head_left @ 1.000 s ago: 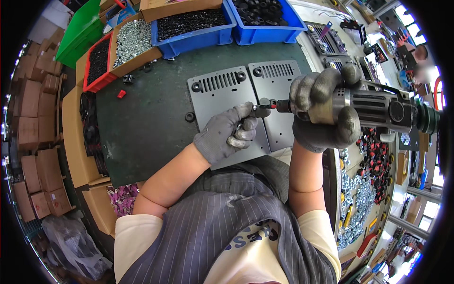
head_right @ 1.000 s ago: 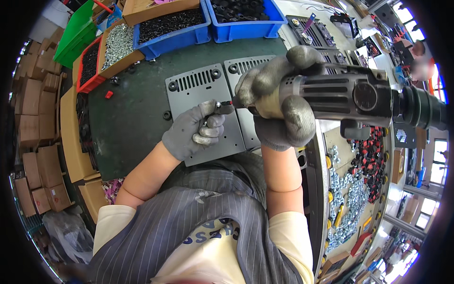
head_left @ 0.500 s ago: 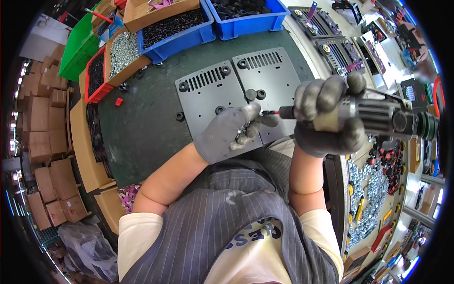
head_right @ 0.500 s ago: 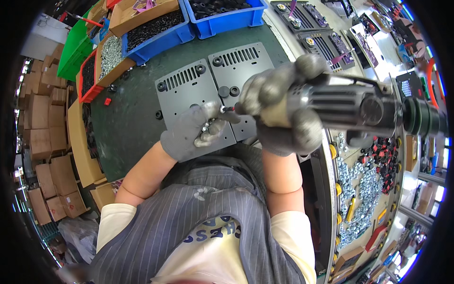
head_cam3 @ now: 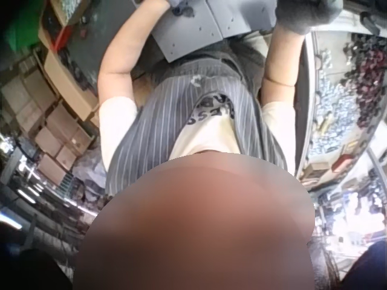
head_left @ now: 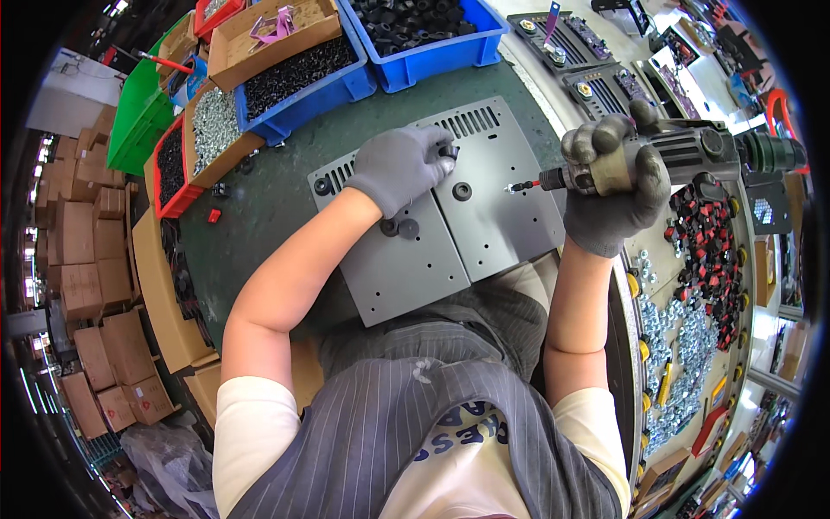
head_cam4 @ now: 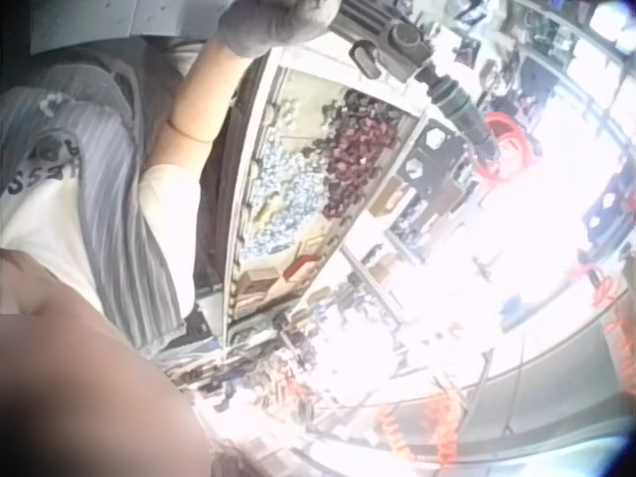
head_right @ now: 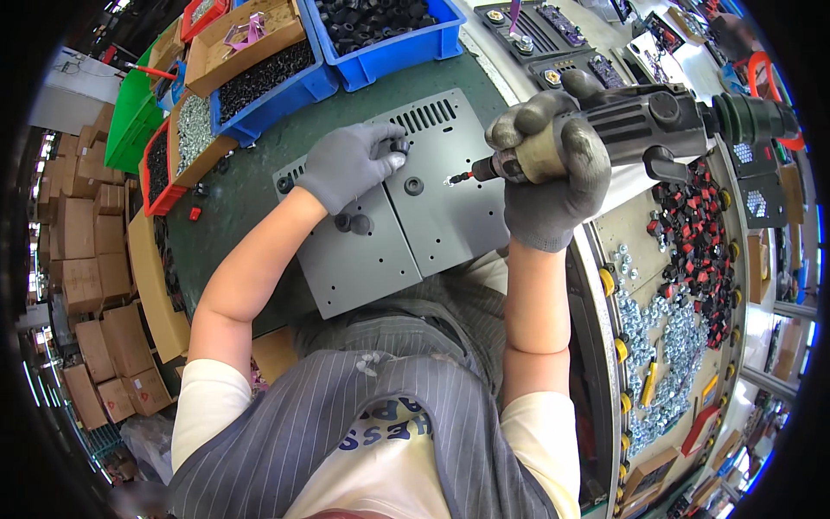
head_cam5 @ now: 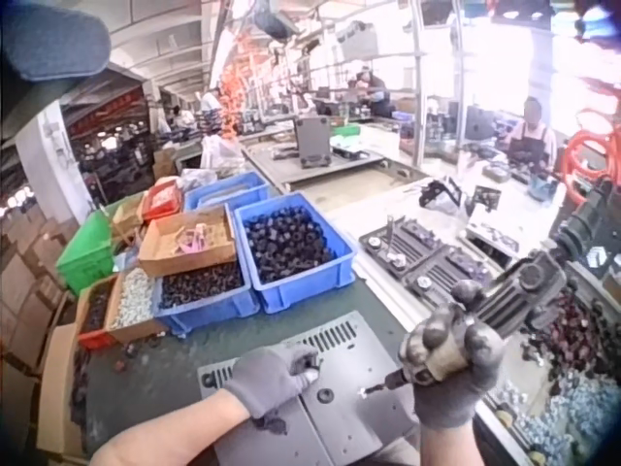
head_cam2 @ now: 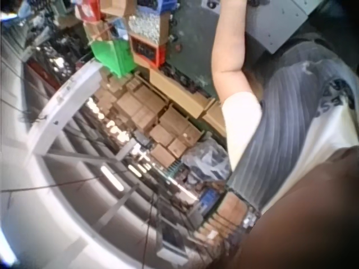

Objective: Assembling metal housing units and components using an electric screwdriver at a workshop station.

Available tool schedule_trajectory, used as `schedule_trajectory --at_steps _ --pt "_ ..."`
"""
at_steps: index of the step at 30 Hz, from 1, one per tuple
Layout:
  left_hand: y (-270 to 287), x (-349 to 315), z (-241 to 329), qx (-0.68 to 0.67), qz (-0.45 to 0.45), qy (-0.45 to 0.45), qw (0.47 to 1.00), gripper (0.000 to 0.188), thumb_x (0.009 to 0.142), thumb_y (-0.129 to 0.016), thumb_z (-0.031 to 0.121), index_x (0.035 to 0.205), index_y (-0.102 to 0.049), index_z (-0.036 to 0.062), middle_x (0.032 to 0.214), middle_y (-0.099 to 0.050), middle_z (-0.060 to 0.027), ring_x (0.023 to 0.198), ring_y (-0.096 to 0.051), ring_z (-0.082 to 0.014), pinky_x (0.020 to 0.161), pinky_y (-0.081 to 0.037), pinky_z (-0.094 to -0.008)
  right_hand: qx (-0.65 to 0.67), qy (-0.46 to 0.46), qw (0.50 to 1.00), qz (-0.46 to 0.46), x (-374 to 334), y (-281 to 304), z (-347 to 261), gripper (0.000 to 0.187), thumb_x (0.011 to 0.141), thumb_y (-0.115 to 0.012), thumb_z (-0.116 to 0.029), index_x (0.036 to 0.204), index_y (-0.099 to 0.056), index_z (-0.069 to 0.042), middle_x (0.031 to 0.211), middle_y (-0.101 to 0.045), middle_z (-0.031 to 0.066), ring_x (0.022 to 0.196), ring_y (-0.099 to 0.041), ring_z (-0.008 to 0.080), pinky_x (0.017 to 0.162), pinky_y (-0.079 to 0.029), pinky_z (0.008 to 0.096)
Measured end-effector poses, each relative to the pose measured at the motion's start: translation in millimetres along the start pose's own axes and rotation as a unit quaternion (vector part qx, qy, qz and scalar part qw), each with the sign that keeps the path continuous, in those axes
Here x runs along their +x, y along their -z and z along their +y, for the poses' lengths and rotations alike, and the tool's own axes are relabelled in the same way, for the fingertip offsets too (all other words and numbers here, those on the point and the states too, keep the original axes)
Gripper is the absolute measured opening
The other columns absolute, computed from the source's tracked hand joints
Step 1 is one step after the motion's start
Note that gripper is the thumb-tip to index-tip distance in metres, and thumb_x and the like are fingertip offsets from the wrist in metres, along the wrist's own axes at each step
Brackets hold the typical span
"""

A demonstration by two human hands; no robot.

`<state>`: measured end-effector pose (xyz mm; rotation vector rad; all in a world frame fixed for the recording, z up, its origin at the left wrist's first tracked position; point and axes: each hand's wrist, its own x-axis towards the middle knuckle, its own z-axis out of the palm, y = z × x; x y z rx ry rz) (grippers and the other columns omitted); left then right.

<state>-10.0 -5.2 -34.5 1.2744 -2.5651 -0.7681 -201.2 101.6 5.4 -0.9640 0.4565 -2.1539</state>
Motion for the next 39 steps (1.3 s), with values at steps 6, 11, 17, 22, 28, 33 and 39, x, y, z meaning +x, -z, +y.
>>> schedule_trajectory --at_steps 6,11,17,22,28,33,39 --pt "7.7 11.8 2.0 0.151 0.008 -0.043 0.988 0.028 0.081 -0.06 0.033 0.105 -0.063 0.018 0.091 -0.063 -0.0083 0.083 -0.061 -0.0275 0.072 -0.048 -0.0402 -0.02 0.01 0.999 0.033 26.5 5.9 14.6 0.048 0.077 -0.054 -0.021 0.118 -0.043 0.003 0.076 -0.057 0.0121 0.06 -0.055 0.0219 0.054 -0.047 0.0319" --pt "9.8 25.6 6.6 0.15 -0.03 -0.071 0.986 0.028 0.083 -0.058 0.033 0.107 -0.062 0.0191 0.091 -0.062 -0.0084 0.086 -0.061 -0.0276 0.073 -0.047 -0.0402 -0.1 0.021 0.993 0.061 49.9 12.4 32.7 0.044 0.077 -0.053 -0.015 0.115 -0.043 0.006 0.072 -0.056 0.0145 0.058 -0.055 0.0218 0.055 -0.048 0.0326" --pt "-5.5 74.0 22.7 0.008 0.008 -0.054 0.998 0.03 0.081 -0.061 0.033 0.106 -0.064 0.0154 0.092 -0.063 -0.0116 0.087 -0.06 -0.029 0.077 -0.046 -0.0386 -0.186 -0.009 0.979 0.079 83.9 21.3 64.2 0.038 0.077 -0.058 -0.012 0.111 -0.048 0.004 0.074 -0.058 0.0118 0.06 -0.06 0.0192 0.057 -0.052 0.0303" --pt "-22.7 86.8 27.3 -0.028 -0.003 -0.035 0.999 0.03 0.081 -0.063 0.031 0.106 -0.065 0.0154 0.096 -0.064 -0.0127 0.09 -0.06 -0.0295 0.079 -0.046 -0.0395 -0.218 -0.053 0.973 0.05 91.2 28.5 86.9 0.037 0.074 -0.064 -0.004 0.108 -0.051 0.002 0.074 -0.059 0.0065 0.057 -0.058 0.0128 0.053 -0.05 0.0251" --pt "-28.7 83.6 21.3 -0.039 0.031 -0.053 0.997 0.03 0.081 -0.062 0.032 0.106 -0.065 0.0151 0.098 -0.064 -0.0119 0.09 -0.06 -0.0295 0.08 -0.046 -0.0396 -0.251 -0.022 0.968 0.019 93.0 28.2 86.3 0.035 0.074 -0.064 -0.004 0.106 -0.053 0.004 0.071 -0.059 0.0063 0.055 -0.057 0.0111 0.053 -0.049 0.0237" --pt "-30.1 84.1 21.1 -0.058 0.031 -0.067 0.996 0.027 0.082 -0.06 0.032 0.104 -0.065 0.0166 0.098 -0.063 -0.0106 0.092 -0.06 -0.0294 0.08 -0.047 -0.0402 -0.21 -0.028 0.976 0.038 91.9 22.9 82.5 0.034 0.075 -0.062 -0.004 0.106 -0.053 0.006 0.067 -0.059 0.0075 0.053 -0.056 0.0115 0.052 -0.048 0.0247" --pt "-31.7 83.0 18.5 -0.054 0.049 -0.082 0.994 0.03 0.082 -0.061 0.034 0.105 -0.065 0.0143 0.097 -0.064 -0.0109 0.091 -0.06 -0.0294 0.079 -0.047 -0.0395 -0.23 -0.012 0.973 0.023 92.9 19.8 84.3 0.033 0.075 -0.062 -0.004 0.105 -0.053 0.006 0.068 -0.06 0.0091 0.053 -0.057 0.0132 0.051 -0.048 0.0253"
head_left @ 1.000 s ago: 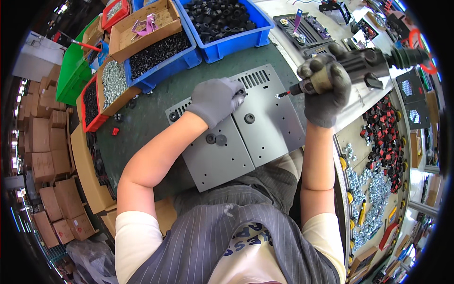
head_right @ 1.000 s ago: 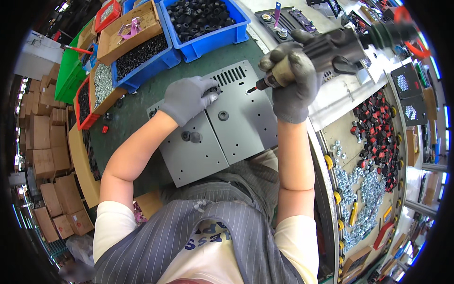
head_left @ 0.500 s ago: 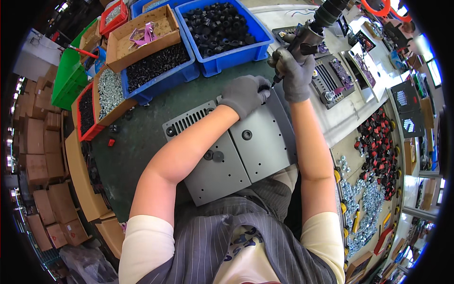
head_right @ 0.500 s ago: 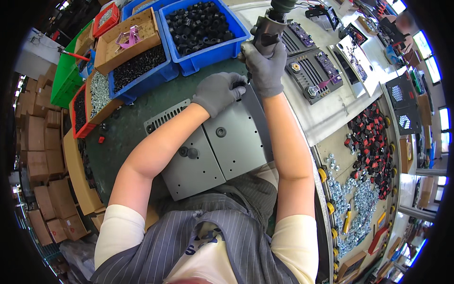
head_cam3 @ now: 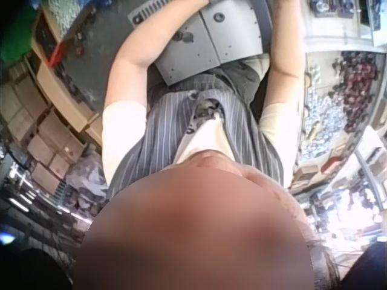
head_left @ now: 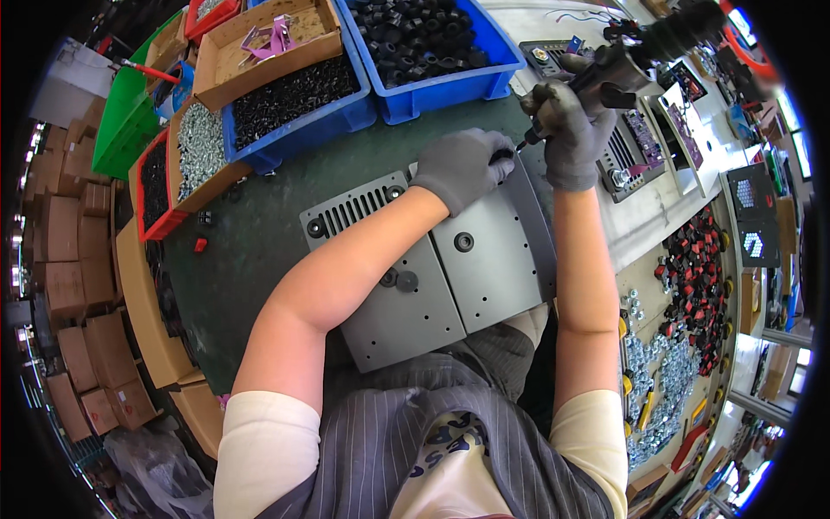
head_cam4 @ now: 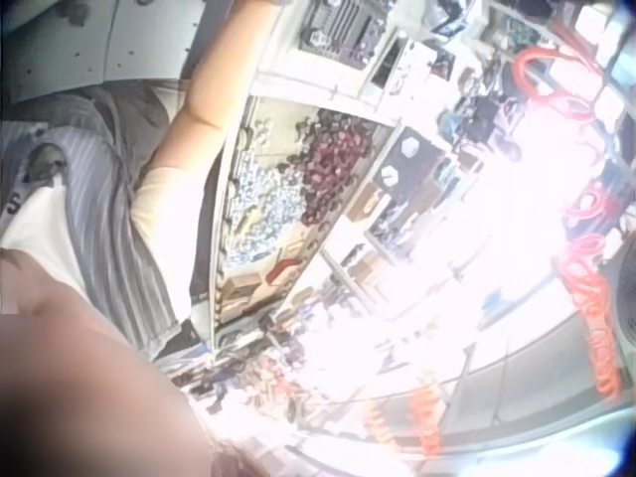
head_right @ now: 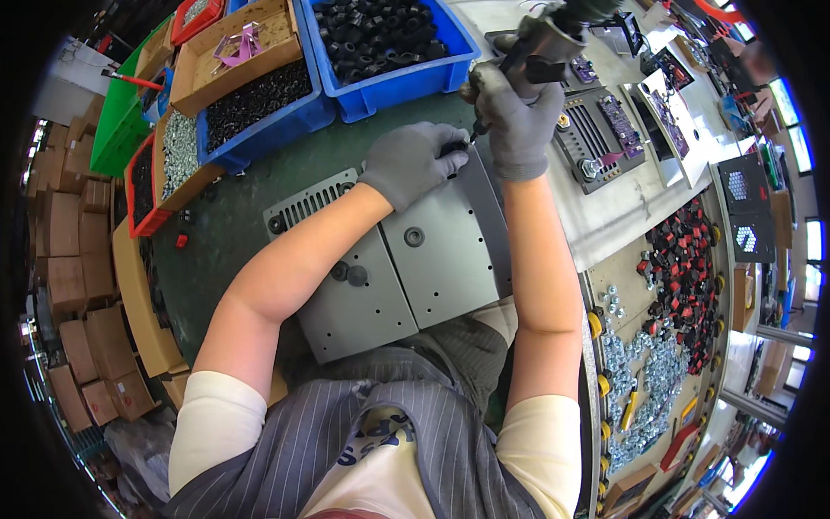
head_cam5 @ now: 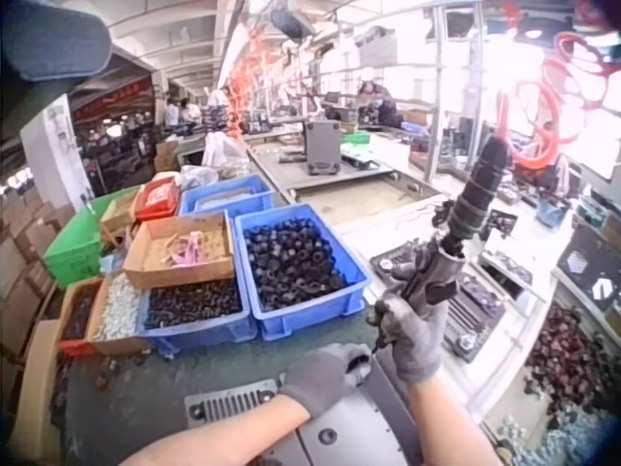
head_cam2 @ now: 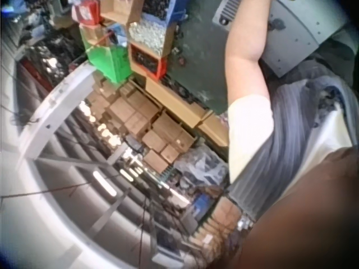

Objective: Assembling metal housing units and components using an electric screwdriver at a workshop station.

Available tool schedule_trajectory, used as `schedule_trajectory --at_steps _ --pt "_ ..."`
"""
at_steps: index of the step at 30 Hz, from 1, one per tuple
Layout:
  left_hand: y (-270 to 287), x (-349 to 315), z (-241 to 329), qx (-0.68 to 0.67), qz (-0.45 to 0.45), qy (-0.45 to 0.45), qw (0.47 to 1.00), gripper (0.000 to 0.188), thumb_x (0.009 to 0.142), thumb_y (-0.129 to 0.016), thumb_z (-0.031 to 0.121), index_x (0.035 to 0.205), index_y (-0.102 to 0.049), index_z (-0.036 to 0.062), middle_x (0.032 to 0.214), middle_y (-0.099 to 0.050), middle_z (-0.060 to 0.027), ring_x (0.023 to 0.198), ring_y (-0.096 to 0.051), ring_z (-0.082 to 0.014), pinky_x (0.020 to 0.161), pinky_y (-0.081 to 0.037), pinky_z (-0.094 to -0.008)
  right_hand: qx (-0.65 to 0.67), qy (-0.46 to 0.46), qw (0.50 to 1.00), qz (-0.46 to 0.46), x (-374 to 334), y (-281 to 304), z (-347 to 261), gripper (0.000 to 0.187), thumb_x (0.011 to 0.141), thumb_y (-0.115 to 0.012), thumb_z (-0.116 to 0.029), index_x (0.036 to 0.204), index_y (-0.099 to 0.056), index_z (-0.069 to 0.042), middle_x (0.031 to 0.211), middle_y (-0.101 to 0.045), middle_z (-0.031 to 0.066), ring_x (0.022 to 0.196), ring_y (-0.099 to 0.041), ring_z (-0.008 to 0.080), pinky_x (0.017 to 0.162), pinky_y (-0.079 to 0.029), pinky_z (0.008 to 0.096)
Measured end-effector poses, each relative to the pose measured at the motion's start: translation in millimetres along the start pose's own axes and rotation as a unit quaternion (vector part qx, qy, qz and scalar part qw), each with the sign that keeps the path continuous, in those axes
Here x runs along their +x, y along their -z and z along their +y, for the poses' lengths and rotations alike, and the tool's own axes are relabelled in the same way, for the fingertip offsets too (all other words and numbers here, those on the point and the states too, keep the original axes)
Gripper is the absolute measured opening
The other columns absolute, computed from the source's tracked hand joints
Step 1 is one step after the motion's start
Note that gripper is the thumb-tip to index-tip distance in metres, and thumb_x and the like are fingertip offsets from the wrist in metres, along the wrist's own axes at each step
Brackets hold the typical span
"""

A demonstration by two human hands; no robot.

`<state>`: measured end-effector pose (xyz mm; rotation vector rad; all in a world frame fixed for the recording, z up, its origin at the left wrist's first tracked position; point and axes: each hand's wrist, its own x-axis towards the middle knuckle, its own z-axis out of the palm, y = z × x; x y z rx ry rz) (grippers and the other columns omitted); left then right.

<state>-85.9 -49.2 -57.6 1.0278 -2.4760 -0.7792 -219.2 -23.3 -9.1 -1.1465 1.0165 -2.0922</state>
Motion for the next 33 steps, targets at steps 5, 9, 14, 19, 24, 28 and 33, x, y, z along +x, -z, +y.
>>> schedule_trajectory --at_steps 5,9,14,19,24,28,33 --pt "0.3 0.7 0.8 0.002 -0.001 0.005 1.0 0.03 0.081 -0.061 0.034 0.104 -0.065 0.0142 0.095 -0.064 -0.0107 0.089 -0.06 -0.0294 0.078 -0.047 -0.0398 0.014 0.026 1.0 0.002 0.2 1.0 -0.4 0.034 0.075 -0.061 -0.005 0.106 -0.052 0.007 0.068 -0.06 0.0096 0.053 -0.057 0.0141 0.05 -0.047 0.0255" --pt "0.8 -0.1 1.6 0.002 0.002 0.014 1.0 0.028 0.081 -0.061 0.034 0.099 -0.065 0.013 0.093 -0.064 -0.0109 0.088 -0.06 -0.0299 0.077 -0.047 -0.0407 -0.03 -0.028 0.999 -0.029 -4.0 -4.6 7.9 0.035 0.075 -0.061 -0.007 0.106 -0.052 0.006 0.073 -0.059 0.0094 0.06 -0.059 0.016 0.055 -0.05 0.0272" --pt "-3.6 2.4 -2.1 0.035 -0.014 0.02 0.999 0.028 0.081 -0.061 0.035 0.098 -0.064 0.0129 0.093 -0.063 -0.0118 0.089 -0.06 -0.0307 0.076 -0.047 -0.042 -0.08 -0.072 0.993 -0.055 -6.0 -10.3 17.0 0.032 0.076 -0.063 -0.011 0.102 -0.054 0.004 0.076 -0.059 0.01 0.062 -0.059 0.0163 0.058 -0.053 0.0284" --pt "8.3 6.2 -11.7 -0.232 0.086 0.085 0.965 0.028 0.085 -0.057 0.022 0.106 -0.057 0.0048 0.087 -0.061 -0.0097 0.073 -0.059 -0.0214 0.063 -0.049 -0.0345 -0.077 -0.089 0.991 -0.066 -6.5 -9.6 17.3 0.031 0.074 -0.063 -0.012 0.099 -0.055 0.004 0.07 -0.058 0.0093 0.056 -0.057 0.0154 0.056 -0.052 0.0281" --pt "51.6 -32.5 -33.2 -0.723 0.027 0.273 0.634 0.029 0.089 -0.047 0.013 0.115 -0.048 -0.0011 0.087 -0.052 -0.0054 0.061 -0.046 -0.0074 0.041 -0.035 -0.0174 -0.087 -0.079 0.99 -0.078 -1.1 -8.5 18.1 0.033 0.074 -0.061 -0.013 0.101 -0.054 0.006 0.067 -0.057 0.0096 0.054 -0.057 0.0159 0.053 -0.049 0.0279" --pt "64.3 -83.0 -34.5 -0.708 -0.016 0.275 0.65 0.03 0.092 -0.039 0.01 0.119 -0.046 -0.0016 0.083 -0.047 -0.003 0.057 -0.042 -0.0038 0.036 -0.028 -0.0126 -0.071 -0.062 0.986 -0.139 6.1 -7.5 11.8 0.043 0.076 -0.059 -0.013 0.111 -0.05 0.01 0.068 -0.057 0.012 0.052 -0.055 0.0192 0.052 -0.048 0.0294" --pt "69.9 -122.5 -29.7 -0.745 0.054 0.293 0.597 0.03 0.094 -0.042 0.013 0.12 -0.05 0.0005 0.087 -0.055 -0.0055 0.057 -0.044 -0.0041 0.04 -0.034 -0.0134 0.071 -0.001 0.996 -0.049 -0.4 -16.6 -9.7 0.045 0.076 -0.058 -0.012 0.112 -0.045 0.011 0.07 -0.057 0.0143 0.056 -0.058 0.0223 0.05 -0.048 0.0292"
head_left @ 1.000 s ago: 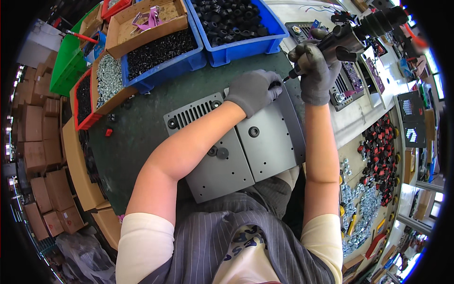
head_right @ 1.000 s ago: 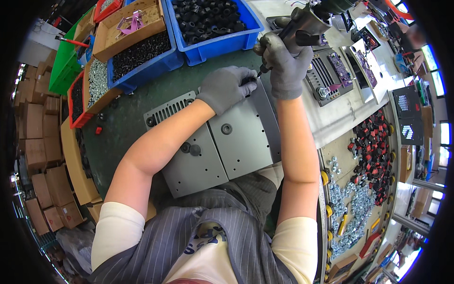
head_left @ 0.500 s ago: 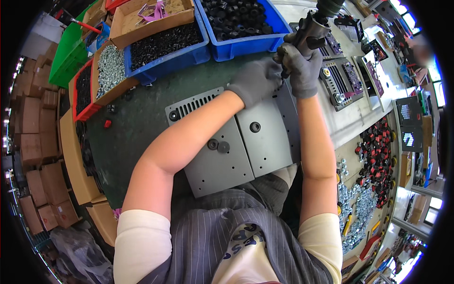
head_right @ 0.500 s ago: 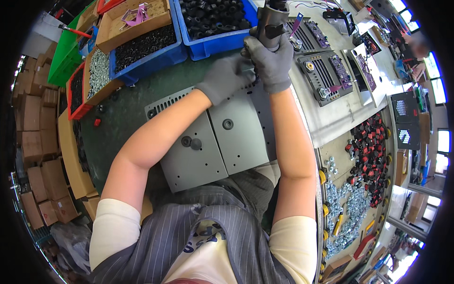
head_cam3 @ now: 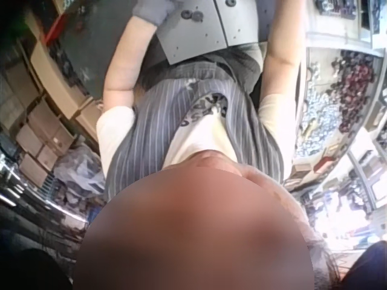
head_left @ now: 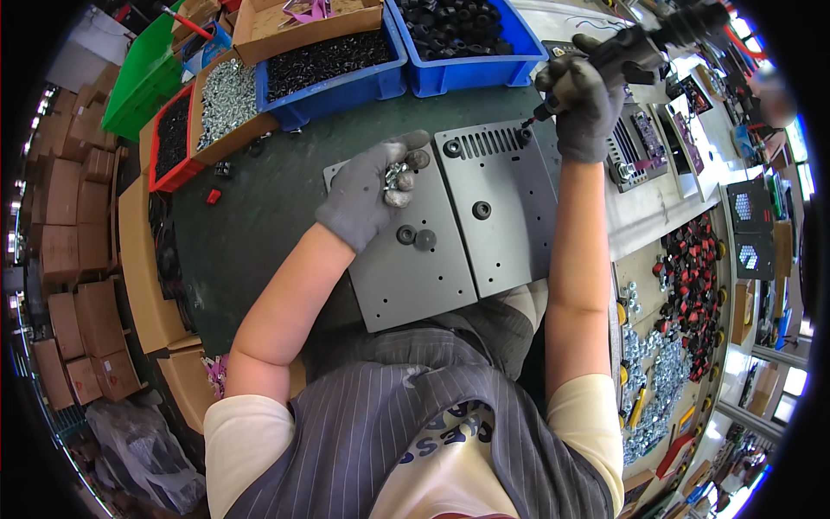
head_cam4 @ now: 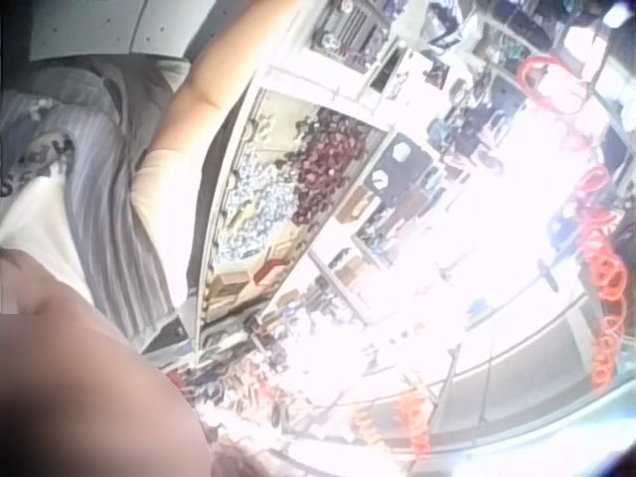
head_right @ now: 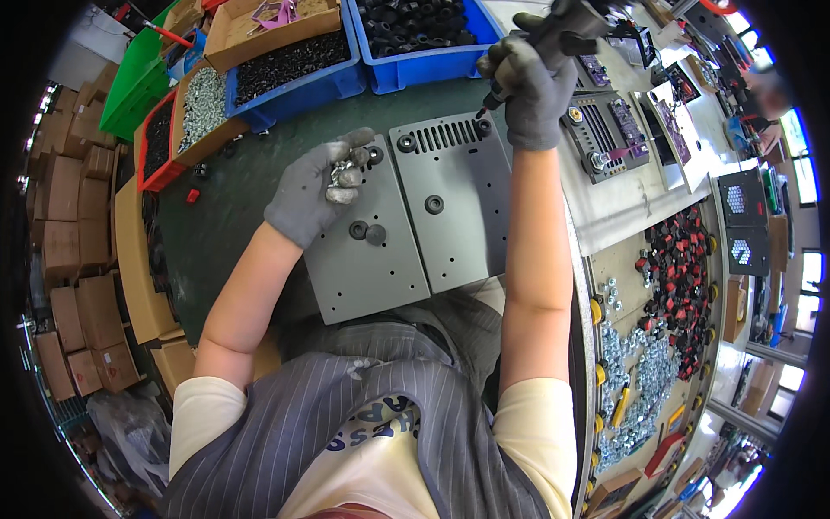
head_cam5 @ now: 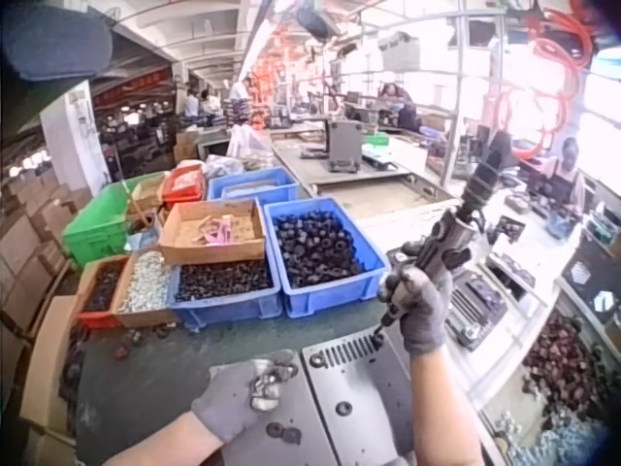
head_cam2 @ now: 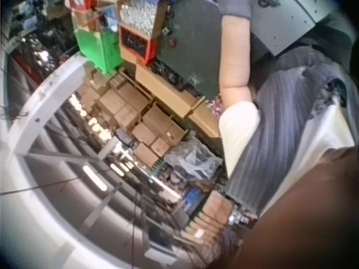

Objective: Assembling metal housing units and components using an electric screwdriver at a workshop station.

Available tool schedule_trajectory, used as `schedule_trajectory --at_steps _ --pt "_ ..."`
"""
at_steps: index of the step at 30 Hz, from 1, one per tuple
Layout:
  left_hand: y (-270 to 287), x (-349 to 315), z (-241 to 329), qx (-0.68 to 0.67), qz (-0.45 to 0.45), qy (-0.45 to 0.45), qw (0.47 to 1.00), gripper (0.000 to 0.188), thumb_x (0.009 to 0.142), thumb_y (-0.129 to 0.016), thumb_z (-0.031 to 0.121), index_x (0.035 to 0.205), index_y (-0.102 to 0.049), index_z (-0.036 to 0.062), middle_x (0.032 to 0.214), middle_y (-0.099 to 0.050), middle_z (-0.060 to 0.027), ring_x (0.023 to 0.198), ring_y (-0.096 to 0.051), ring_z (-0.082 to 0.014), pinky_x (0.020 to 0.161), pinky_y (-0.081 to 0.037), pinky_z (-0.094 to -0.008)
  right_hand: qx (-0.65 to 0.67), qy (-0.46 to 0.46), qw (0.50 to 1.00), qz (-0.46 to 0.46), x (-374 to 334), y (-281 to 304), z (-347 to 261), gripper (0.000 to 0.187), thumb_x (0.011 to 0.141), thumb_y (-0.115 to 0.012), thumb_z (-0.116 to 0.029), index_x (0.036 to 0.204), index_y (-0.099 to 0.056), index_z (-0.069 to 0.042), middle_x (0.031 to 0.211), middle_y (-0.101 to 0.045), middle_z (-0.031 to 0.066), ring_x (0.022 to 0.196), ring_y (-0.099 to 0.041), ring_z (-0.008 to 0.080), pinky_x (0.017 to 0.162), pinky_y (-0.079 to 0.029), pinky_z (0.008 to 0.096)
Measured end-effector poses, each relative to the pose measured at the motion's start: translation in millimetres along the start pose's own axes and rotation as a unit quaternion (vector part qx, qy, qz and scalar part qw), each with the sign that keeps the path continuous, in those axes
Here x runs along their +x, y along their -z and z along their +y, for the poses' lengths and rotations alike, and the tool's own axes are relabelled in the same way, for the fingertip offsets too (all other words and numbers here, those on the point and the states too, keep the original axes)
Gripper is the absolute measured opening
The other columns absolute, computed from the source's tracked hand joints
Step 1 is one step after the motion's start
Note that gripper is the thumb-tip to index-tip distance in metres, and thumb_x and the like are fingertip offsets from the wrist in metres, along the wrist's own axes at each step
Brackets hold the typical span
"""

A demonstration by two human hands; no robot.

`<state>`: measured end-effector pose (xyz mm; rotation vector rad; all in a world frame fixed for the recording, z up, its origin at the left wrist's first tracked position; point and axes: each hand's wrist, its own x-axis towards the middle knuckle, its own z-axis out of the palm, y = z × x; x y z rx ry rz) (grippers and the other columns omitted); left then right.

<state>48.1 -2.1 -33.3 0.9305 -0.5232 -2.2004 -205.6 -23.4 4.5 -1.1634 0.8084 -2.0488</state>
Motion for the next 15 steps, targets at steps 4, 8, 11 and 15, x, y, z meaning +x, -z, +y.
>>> schedule_trajectory --at_steps 4,8,11,15 --pt "5.5 -18.3 -11.5 0.032 -0.011 -0.041 0.999 0.03 0.093 -0.043 0.012 0.12 -0.05 0.0026 0.086 -0.056 -0.0059 0.057 -0.044 -0.0042 0.041 -0.035 -0.0139 0.122 -0.036 0.992 -0.019 -33.1 -12.3 -31.8 0.056 0.076 -0.056 -0.026 0.118 -0.04 0.008 0.075 -0.054 0.0146 0.06 -0.055 0.0244 0.042 -0.039 0.0259" --pt "1.5 -30.7 -30.7 -0.006 -0.024 -0.071 0.997 0.022 0.091 -0.046 0.01 0.112 -0.053 0.0056 0.085 -0.057 -0.0078 0.055 -0.045 -0.0043 0.04 -0.035 -0.0148 0.231 -0.001 0.966 -0.117 -77.3 -25.7 -62.2 0.056 0.079 -0.054 -0.034 0.124 -0.043 -0.003 0.085 -0.056 0.0095 0.067 -0.049 0.0188 0.063 -0.036 0.0315" --pt "-6.0 -45.6 -48.8 -0.034 -0.008 -0.042 0.999 0.015 0.091 -0.046 0.011 0.103 -0.053 0.0044 0.084 -0.057 -0.0092 0.053 -0.047 -0.0045 0.039 -0.033 -0.0152 0.254 0.006 0.958 -0.131 -103.2 -32.3 -80.4 0.056 0.081 -0.052 -0.034 0.126 -0.044 -0.003 0.085 -0.054 0.0088 0.066 -0.048 0.0179 0.061 -0.036 0.0313" --pt "-15.6 -66.4 -70.8 0.038 -0.136 0.033 0.989 0.023 0.091 -0.045 0.012 0.108 -0.052 -0.0006 0.081 -0.054 -0.0083 0.059 -0.047 -0.0084 0.04 -0.033 -0.0165 0.259 0.028 0.958 -0.118 -125.6 -34.6 -93.5 0.05 0.082 -0.053 -0.027 0.125 -0.042 -0.006 0.086 -0.059 0.0106 0.066 -0.057 0.0216 0.06 -0.046 0.0338"
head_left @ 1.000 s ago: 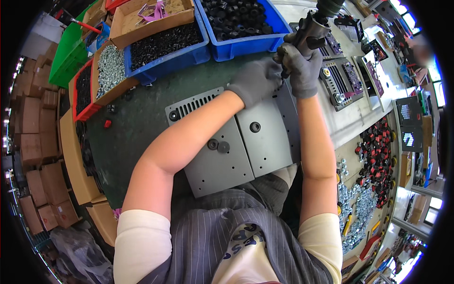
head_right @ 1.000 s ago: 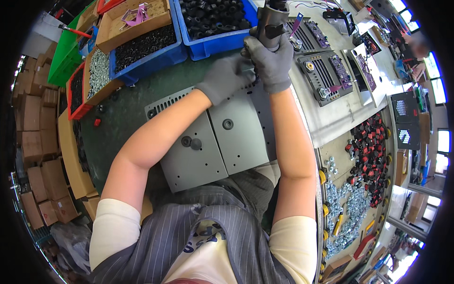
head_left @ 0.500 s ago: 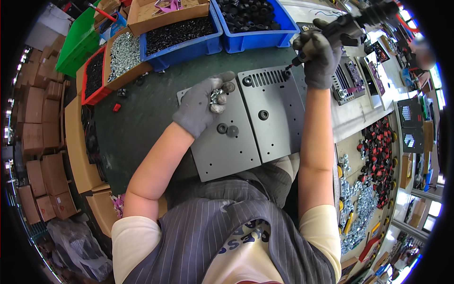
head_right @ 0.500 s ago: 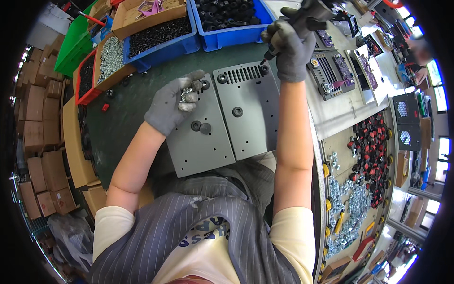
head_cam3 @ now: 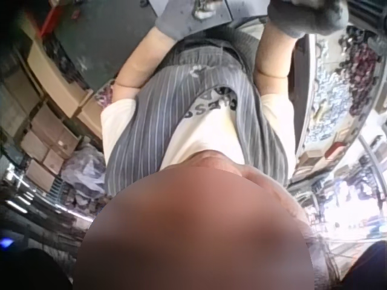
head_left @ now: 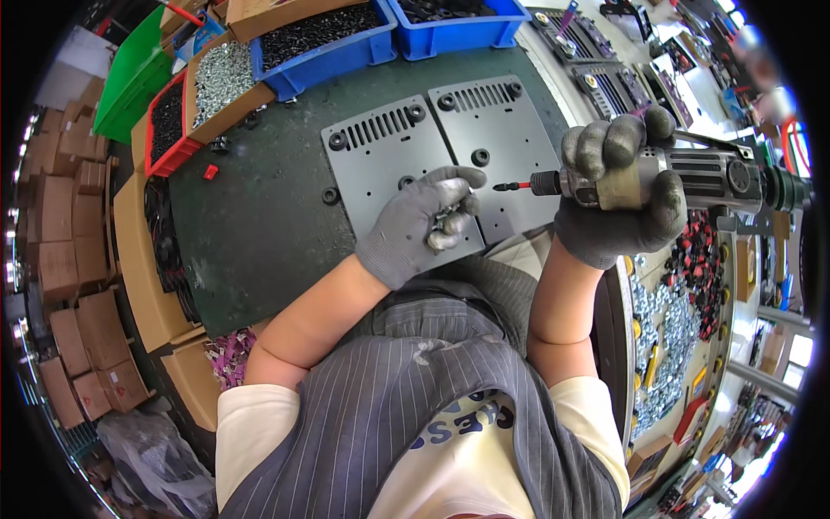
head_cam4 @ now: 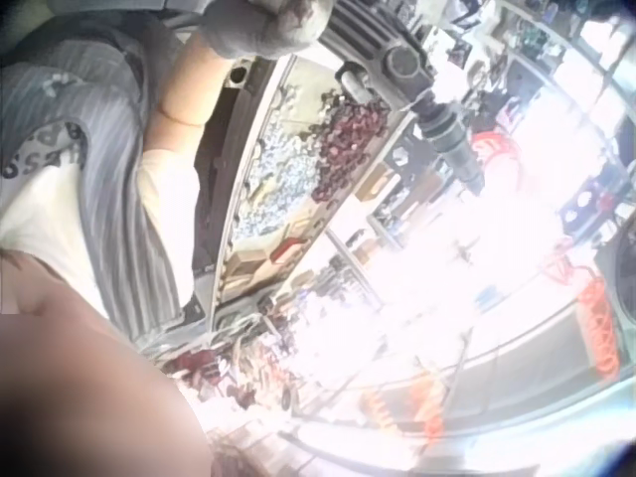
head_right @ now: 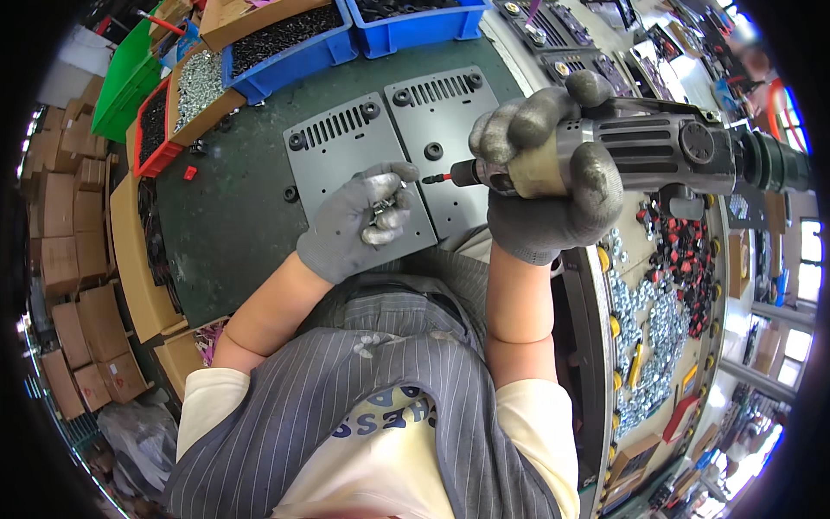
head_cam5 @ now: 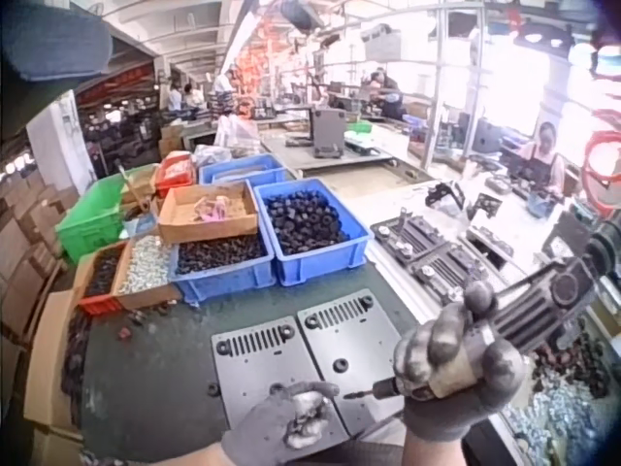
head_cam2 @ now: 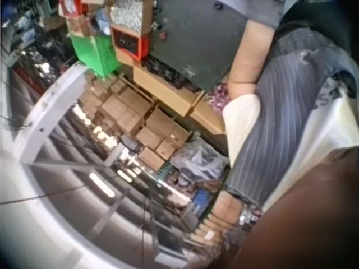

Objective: Assembling metal housing units and components using an electric screwdriver at a workshop station.

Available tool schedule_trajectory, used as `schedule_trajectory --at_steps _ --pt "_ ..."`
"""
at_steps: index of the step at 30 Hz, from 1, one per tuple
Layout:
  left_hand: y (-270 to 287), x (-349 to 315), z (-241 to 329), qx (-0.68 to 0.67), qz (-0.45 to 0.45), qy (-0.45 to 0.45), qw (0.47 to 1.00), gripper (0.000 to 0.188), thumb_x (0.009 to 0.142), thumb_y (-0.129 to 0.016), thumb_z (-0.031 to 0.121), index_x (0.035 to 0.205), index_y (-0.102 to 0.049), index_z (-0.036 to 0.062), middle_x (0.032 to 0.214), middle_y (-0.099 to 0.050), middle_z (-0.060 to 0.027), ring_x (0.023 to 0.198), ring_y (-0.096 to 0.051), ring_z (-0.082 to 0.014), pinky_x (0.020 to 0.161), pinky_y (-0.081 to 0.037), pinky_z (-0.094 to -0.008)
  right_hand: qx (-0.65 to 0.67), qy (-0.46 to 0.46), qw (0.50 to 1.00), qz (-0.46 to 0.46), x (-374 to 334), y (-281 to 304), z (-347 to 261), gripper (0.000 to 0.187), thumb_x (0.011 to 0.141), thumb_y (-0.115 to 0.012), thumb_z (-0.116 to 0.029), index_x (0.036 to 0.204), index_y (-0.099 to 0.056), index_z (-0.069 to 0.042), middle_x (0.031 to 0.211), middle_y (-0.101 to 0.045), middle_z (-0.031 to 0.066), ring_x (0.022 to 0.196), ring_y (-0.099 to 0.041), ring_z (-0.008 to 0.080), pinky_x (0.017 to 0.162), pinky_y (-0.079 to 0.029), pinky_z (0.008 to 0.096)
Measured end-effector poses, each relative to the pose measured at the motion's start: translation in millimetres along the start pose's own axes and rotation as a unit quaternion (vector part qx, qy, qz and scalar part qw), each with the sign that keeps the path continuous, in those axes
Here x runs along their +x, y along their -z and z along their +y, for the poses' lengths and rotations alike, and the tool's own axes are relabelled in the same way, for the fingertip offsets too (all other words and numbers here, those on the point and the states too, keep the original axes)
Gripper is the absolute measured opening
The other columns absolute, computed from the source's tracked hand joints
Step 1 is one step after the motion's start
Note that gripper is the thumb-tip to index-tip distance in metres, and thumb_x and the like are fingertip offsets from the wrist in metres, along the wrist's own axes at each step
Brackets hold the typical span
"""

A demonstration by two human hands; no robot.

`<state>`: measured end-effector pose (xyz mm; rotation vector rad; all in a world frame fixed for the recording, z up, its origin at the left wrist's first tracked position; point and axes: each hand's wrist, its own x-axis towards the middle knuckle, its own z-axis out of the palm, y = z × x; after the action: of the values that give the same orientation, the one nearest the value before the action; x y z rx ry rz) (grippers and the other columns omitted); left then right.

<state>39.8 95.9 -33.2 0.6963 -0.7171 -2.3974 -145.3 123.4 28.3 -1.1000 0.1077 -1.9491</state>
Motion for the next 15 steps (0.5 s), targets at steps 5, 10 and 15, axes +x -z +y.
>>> schedule_trajectory --at_steps 5,10,15 --pt "-9.7 -9.6 -13.7 -0.068 -0.046 0.044 0.996 0.028 0.094 -0.041 0.011 0.115 -0.052 -0.0029 0.078 -0.051 -0.0049 0.055 -0.041 -0.005 0.041 -0.033 -0.0156 -0.051 0.037 0.998 -0.01 -19.7 -11.0 -6.4 0.05 0.081 -0.054 -0.023 0.125 -0.04 -0.005 0.086 -0.059 0.0113 0.065 -0.058 0.0219 0.057 -0.049 0.0333" --pt "-17.4 -13.2 -16.4 -0.097 -0.075 0.068 0.99 0.029 0.094 -0.04 0.012 0.115 -0.051 -0.0042 0.078 -0.05 -0.005 0.057 -0.041 -0.0054 0.041 -0.032 -0.0156 -0.033 0.036 0.998 -0.041 -25.3 -13.8 -13.0 0.053 0.08 -0.057 -0.019 0.127 -0.039 -0.003 0.086 -0.058 0.0134 0.062 -0.058 0.0226 0.054 -0.05 0.0364" --pt "-29.2 -19.3 -16.8 -0.092 -0.074 0.134 0.984 0.03 0.095 -0.041 0.014 0.117 -0.051 -0.0038 0.076 -0.05 -0.0038 0.057 -0.04 -0.0049 0.04 -0.031 -0.0152 0.006 0.002 1.0 -0.007 -34.8 -7.6 -26.3 0.052 0.08 -0.058 -0.026 0.126 -0.043 -0.004 0.085 -0.059 0.0096 0.058 -0.056 0.0179 0.053 -0.048 0.0306"
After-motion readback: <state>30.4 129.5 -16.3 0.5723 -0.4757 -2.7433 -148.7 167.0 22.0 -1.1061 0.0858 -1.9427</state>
